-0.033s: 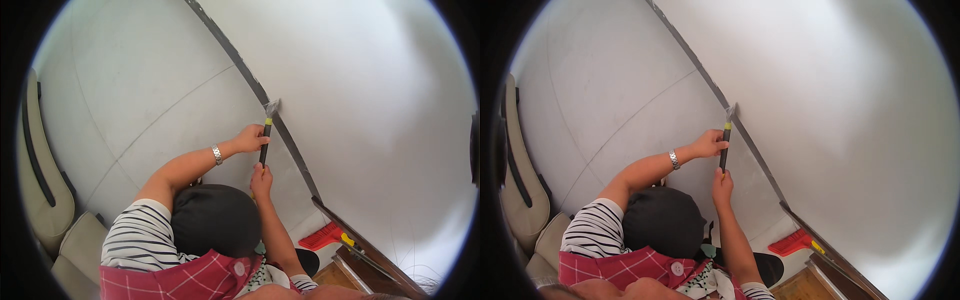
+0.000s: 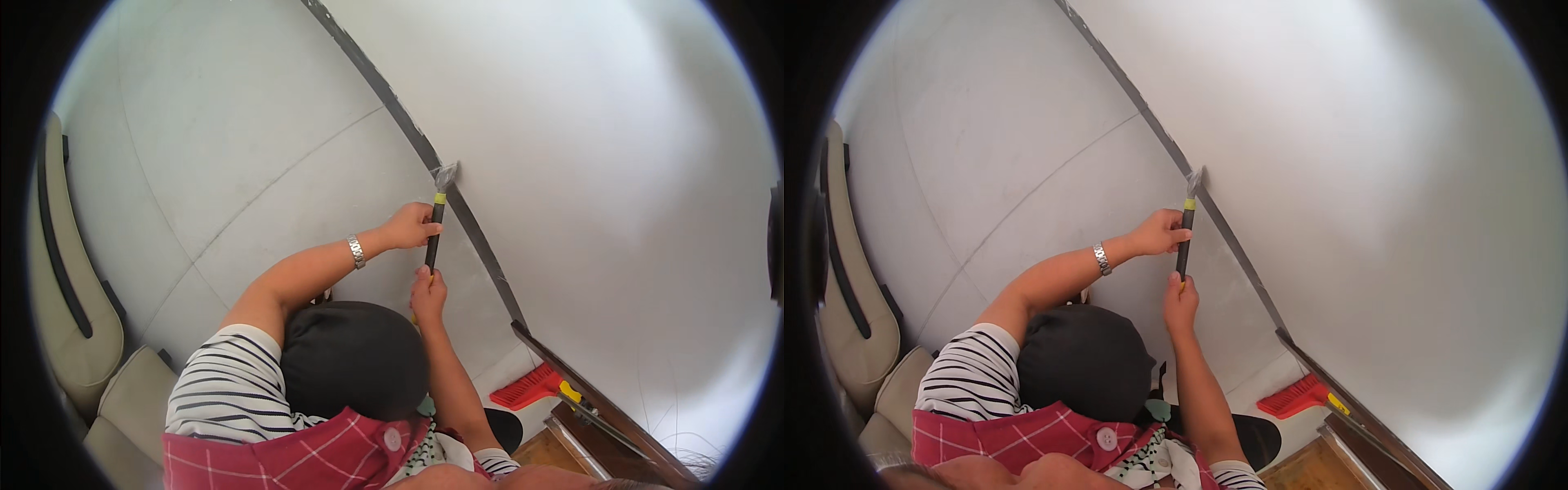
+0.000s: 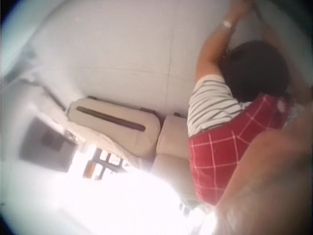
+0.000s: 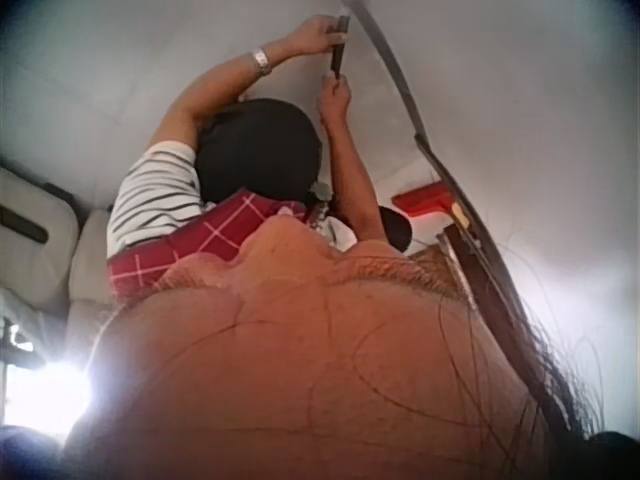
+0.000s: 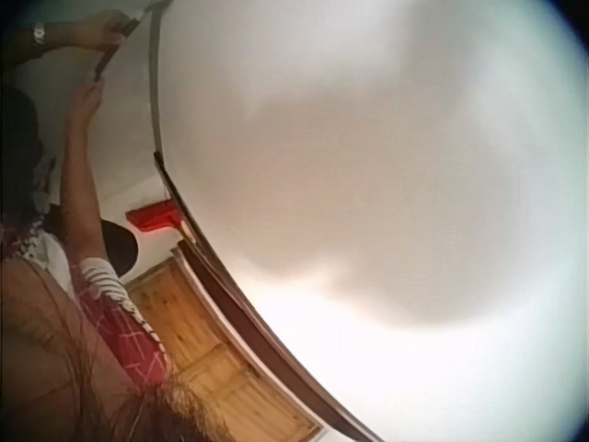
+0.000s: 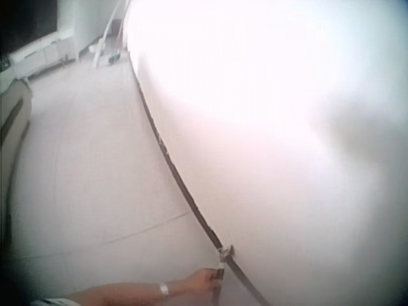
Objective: The person kneels and uses a hammer to pry and remove a dark baseboard from the wall. They repeatedly tap and lever the baseboard along its length to detach it from the wall.
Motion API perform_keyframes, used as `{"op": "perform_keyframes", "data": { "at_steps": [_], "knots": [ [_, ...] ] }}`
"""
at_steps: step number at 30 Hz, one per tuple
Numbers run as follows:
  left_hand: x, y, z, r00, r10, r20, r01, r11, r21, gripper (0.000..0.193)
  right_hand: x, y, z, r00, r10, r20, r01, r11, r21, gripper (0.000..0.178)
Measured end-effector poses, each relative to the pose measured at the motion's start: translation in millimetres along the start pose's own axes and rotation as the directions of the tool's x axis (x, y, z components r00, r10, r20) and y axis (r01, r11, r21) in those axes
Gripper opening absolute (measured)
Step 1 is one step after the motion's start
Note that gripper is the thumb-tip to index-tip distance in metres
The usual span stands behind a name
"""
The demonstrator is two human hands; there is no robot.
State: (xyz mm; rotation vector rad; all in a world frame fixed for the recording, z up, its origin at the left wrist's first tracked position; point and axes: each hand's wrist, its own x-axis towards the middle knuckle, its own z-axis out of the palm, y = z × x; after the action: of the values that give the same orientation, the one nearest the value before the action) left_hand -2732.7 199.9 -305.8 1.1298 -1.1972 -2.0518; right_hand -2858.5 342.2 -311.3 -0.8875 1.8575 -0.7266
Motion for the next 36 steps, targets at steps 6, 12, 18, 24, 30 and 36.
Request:
{"op": "perform_keyframes", "data": {
  "at_steps": [6, 12, 18, 24, 30, 36],
  "knots": [
    [13.6, -26.6, 15.5, 0.995, 0.085, -0.043, -0.082, 0.995, 0.060, 0.018, 14.7, 21.7, -19.8, 0.985, -0.172, -0.027, 0.168, 0.980, -0.109, 0.031],
    [13.7, -29.5, -9.9, 0.993, 0.047, -0.107, -0.048, 0.999, -0.005, 0.020, 19.1, -0.4, -1.0, 0.978, -0.206, -0.028, 0.196, 0.959, -0.206, 0.035],
    [10.4, -20.3, -19.1, 0.995, 0.089, -0.044, -0.084, 0.990, 0.110, 0.019, 19.7, -2.4, 16.5, 0.993, -0.112, -0.032, 0.106, 0.984, -0.140, 0.036],
    [5.7, -33.0, -5.1, 0.996, 0.068, -0.052, -0.067, 0.998, 0.019, 0.020, 3.8, 14.6, 3.7, 0.997, -0.061, -0.045, 0.055, 0.989, -0.139, 0.036],
    [14.8, -8.3, -32.3, 0.993, 0.062, -0.104, -0.048, 0.990, 0.129, 0.020, 34.3, 2.1, 31.4, 0.987, -0.155, -0.046, 0.153, 0.987, -0.038, 0.033],
    [4.2, -31.2, 1.1, 0.992, 0.125, 0.017, -0.126, 0.978, 0.164, 0.020, -8.7, 28.7, 4.0, 0.997, -0.029, -0.074, 0.021, 0.994, -0.109, 0.037]
  ]
}}
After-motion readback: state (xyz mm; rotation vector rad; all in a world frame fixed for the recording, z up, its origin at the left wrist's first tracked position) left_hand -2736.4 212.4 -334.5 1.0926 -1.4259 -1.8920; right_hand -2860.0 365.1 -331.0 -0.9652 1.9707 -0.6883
